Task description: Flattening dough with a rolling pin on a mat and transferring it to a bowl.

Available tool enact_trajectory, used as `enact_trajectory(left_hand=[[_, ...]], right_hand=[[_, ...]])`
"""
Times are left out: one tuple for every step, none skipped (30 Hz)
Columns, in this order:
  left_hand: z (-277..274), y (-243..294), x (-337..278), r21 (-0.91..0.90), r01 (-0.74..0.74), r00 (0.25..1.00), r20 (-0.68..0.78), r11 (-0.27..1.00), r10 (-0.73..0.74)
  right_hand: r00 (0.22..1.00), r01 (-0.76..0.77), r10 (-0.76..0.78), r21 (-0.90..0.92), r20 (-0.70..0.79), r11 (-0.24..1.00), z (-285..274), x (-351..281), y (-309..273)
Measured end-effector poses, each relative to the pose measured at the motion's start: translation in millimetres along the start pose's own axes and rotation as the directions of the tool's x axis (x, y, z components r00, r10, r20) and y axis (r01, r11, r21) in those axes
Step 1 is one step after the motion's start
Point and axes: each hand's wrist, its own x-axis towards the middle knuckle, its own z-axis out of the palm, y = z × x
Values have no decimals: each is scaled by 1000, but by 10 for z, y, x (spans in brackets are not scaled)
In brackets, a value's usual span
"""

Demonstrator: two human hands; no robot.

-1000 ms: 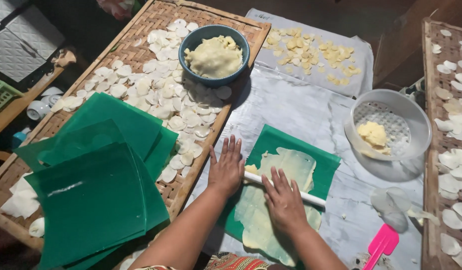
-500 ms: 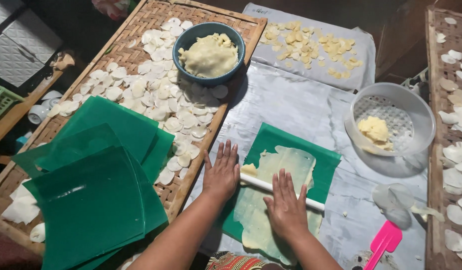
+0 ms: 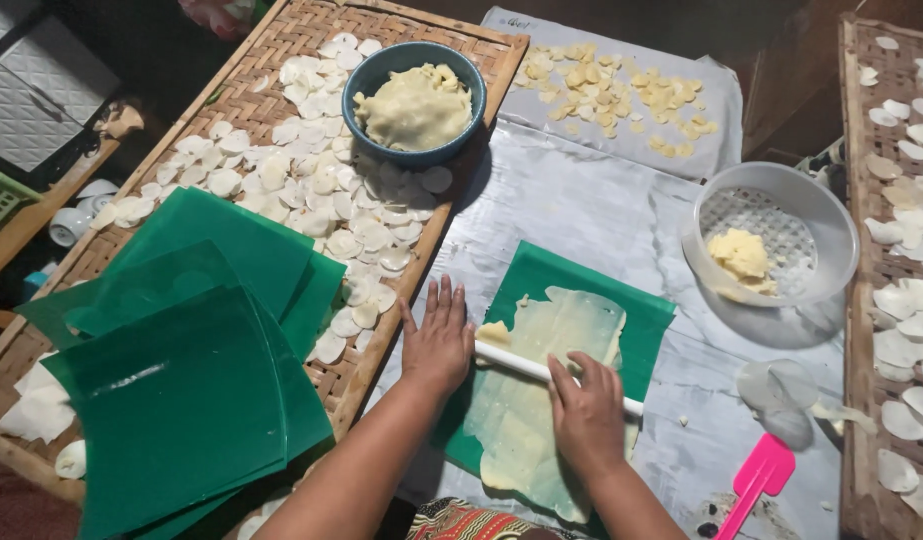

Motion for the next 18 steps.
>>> enact_trajectory(left_hand=[[7,5,64,-57,-10,998,-65,998,6],[16,9,130,-113,-23,991,-131,993,8],[-71,42,174,-114,-20,992,-130,993,5],[-156,77,223,-177,-33,982,-191,984,-1],[-237,123,271,-239,-53,968,-249,970,-9],[-212,135,305,-240,-52,969,-246,969,-9],[-195,149,352,-224,-60,979,-203,973,13],[-180,166,399,-208,-68,987,-159,976,35],[-161,157,356,-207,-69,987,-156,976,37],[-143,149,313,-208,-53,988,-154,977,20],[-134,144,286,-208,-38,988,-156,977,6],[-119,140,258,-207,-42,988,-155,978,9],[-101,131,219,-199,-80,983,-178,977,45],[-84,121,178,-190,-119,977,-200,975,80],[50,58,154,-189,-120,976,-201,975,81],[186,-6,128,-105,-149,951,-286,983,114],[336,-59,89,-22,-172,919,-363,985,152],[423,-80,115,-24,-173,920,-360,985,153]], right_hand=[[1000,1,-2,-66,-14,998,-18,27,49],[1000,1,-5,-131,-29,991,-34,55,98],[1000,3,-7,-130,-27,991,-33,109,123],[998,-53,50,-103,-35,993,-31,166,152],[993,-113,110,-76,-42,991,-33,212,186],[993,-114,111,-76,-39,991,24,232,254],[983,-183,184,-113,-6,977,78,263,325],[966,-249,256,-151,25,957,131,296,398],[966,-252,259,-152,27,956,136,262,361],[972,-225,236,-219,21,949,140,229,326],[977,-198,211,-286,14,938,144,211,296],[977,-202,214,-286,12,937,165,141,277],[982,-175,189,-341,6,924,185,66,252],[987,-149,162,-394,0,907,203,-9,226],[987,-150,163,-393,-2,907,209,-94,184],[993,-115,122,-380,-5,918,217,-182,142],[997,-79,83,-368,-5,926,215,-288,104],[996,-81,85,-369,-3,926,220,-292,144]])
